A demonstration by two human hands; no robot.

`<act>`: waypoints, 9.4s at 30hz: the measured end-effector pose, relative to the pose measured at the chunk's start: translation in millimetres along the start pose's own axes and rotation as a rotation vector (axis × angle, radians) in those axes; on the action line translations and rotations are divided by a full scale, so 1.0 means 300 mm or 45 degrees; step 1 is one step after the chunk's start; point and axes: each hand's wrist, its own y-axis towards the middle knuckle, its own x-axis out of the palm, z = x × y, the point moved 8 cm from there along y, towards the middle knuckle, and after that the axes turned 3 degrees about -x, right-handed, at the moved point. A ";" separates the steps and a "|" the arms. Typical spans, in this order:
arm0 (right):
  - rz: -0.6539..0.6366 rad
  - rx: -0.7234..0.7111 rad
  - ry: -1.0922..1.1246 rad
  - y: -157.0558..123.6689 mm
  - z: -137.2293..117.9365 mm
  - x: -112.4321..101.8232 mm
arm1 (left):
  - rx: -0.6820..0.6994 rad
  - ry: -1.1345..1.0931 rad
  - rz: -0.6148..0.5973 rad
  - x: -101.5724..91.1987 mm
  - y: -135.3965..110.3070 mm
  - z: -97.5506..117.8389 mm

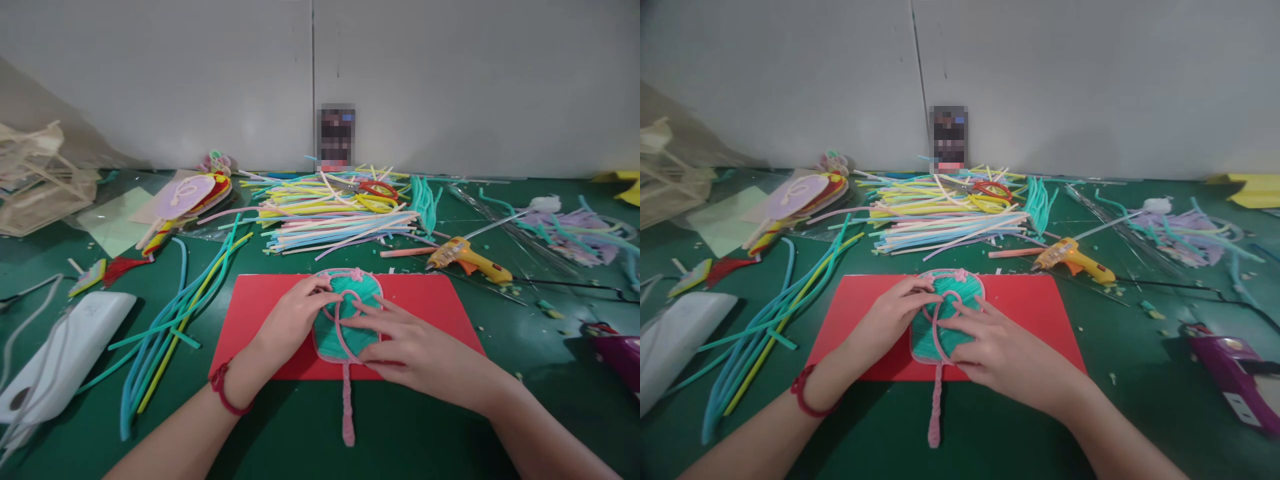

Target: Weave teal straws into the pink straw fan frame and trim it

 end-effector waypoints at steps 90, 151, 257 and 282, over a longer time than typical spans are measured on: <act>0.614 0.338 0.003 0.027 0.060 0.012 | -0.068 -0.034 0.010 -0.010 0.009 -0.004; 0.585 0.536 -0.169 0.044 0.021 0.052 | -0.169 -0.220 0.033 -0.022 0.009 -0.018; 0.638 0.645 0.086 0.012 0.090 0.066 | -0.090 -0.097 0.013 -0.012 0.012 -0.007; 0.547 0.812 0.124 0.017 0.110 0.068 | -0.045 -0.034 0.021 -0.013 0.010 0.006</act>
